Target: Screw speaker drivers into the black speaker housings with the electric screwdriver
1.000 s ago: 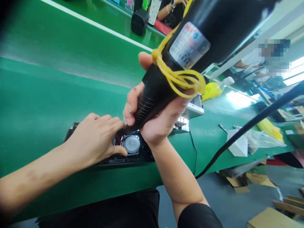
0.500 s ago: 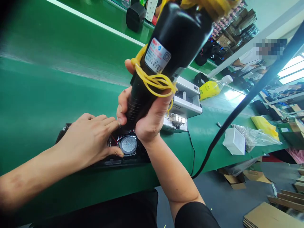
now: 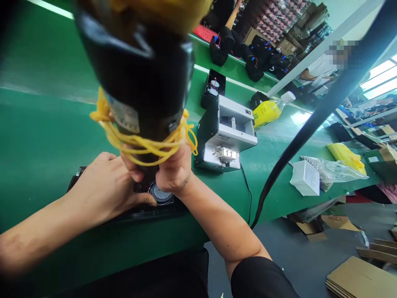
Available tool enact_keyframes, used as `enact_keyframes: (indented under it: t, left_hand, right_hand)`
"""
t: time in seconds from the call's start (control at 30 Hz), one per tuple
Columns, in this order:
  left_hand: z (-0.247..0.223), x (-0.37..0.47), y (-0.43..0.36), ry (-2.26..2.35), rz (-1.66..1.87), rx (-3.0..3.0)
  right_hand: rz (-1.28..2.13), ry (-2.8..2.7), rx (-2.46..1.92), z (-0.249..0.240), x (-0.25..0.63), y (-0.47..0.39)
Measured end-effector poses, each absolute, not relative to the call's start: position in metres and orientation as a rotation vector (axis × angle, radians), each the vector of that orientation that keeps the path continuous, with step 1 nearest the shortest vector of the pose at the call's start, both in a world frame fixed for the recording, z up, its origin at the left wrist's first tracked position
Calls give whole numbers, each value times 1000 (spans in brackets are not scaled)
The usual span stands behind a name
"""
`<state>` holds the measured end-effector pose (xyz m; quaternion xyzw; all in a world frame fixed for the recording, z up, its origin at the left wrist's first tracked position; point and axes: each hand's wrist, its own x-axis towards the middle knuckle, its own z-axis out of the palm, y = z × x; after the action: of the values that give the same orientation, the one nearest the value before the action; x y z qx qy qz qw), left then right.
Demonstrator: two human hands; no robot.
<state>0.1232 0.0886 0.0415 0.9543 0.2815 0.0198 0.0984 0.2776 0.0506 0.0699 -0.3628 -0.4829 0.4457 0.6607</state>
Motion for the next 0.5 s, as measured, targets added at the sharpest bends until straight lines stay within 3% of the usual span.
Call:
enact_keyframes:
  t: [0.5]
  left_hand:
    - [48, 124, 89, 845, 54, 2768]
  right_hand:
    - [1254, -1149, -732, 65, 274, 48]
